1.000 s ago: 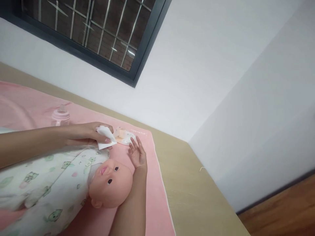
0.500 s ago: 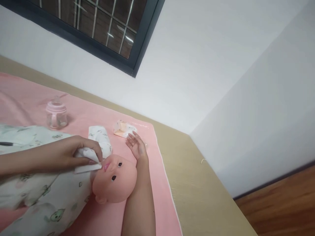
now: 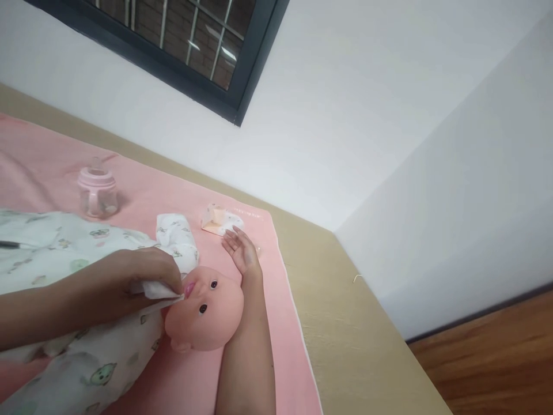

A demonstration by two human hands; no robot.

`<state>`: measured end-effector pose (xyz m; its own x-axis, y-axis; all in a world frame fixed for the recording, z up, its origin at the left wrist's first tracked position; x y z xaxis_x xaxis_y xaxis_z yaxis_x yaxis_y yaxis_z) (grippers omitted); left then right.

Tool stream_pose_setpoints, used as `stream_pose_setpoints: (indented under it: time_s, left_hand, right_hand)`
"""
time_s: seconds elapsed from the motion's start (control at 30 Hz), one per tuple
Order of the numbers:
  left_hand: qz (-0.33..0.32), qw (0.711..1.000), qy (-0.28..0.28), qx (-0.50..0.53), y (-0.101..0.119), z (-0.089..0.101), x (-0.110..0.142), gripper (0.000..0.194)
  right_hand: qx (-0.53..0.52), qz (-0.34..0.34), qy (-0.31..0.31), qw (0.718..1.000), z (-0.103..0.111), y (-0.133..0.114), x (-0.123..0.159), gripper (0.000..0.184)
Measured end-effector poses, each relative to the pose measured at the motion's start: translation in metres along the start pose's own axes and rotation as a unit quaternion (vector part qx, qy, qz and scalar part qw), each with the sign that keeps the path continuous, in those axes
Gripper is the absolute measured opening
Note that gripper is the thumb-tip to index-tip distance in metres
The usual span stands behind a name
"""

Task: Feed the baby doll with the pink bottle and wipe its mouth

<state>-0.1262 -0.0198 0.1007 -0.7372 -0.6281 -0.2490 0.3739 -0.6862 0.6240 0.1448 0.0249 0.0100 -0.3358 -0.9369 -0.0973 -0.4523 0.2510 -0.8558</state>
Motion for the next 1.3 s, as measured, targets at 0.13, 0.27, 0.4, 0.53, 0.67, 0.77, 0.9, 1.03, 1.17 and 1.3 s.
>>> stream_pose_setpoints:
  time_s: [0.13,0.27,0.4,0.53,0.67,0.77,0.9,1.03,1.17,1.3]
  left_hand:
    - [-0.024,1.000,0.005,0.007,0.000,-0.003,0.002,0.021]
    - [-0.013,1.000,0.019,-0.010,-0.002,-0.002,0.001,0.021]
    - [-0.016,0.999,0.026,-0.024,-0.006,-0.004,0.000,0.025]
    - [-0.006,0.998,0.043,-0.037,-0.007,-0.006,0.000,0.027]
    - [-0.029,0.995,0.076,-0.050,-0.005,-0.005,0.000,0.025]
    - [-0.024,0.995,0.068,-0.072,-0.002,-0.003,0.002,0.028]
    - [-0.053,0.992,0.049,-0.102,0.001,-0.001,0.004,0.031]
    - [-0.081,0.989,0.062,-0.109,-0.006,-0.001,-0.001,0.029]
    - [-0.087,0.986,0.077,-0.116,-0.012,-0.004,-0.004,0.032]
    - [-0.112,0.983,0.078,-0.126,-0.011,-0.006,-0.003,0.033]
  right_hand:
    - [-0.002,0.005,-0.008,1.000,0.000,0.001,0.000,0.028]
    - [-0.004,0.007,-0.008,1.000,0.001,0.001,-0.001,0.027]
    - [-0.002,0.009,-0.014,1.000,0.002,0.002,-0.001,0.028]
    - [0.003,0.006,-0.014,1.000,0.002,0.002,-0.002,0.029]
    - [0.002,0.003,-0.009,1.000,0.001,0.001,-0.002,0.029]
    - [0.002,0.004,-0.009,1.000,0.000,0.001,-0.001,0.028]
    - [0.002,0.005,-0.007,1.000,0.000,0.001,0.000,0.028]
    - [0.002,0.006,-0.005,1.000,-0.001,0.001,0.000,0.026]
    - [0.002,0.005,-0.004,1.000,-0.002,0.001,0.000,0.025]
    - [0.003,0.004,-0.002,1.000,-0.003,0.000,0.000,0.026]
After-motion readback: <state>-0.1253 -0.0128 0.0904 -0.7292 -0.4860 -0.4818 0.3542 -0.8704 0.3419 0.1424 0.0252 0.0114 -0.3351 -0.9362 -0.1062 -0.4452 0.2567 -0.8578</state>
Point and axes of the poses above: each hand's wrist, its own x-axis away from the middle knuckle, its own z-axis out of the back of the hand, y = z × x, the point moved 1 cm from there along -x, towards the middle knuckle, and after that the axes turned 13 degrees about z, right-handed, at the moved point
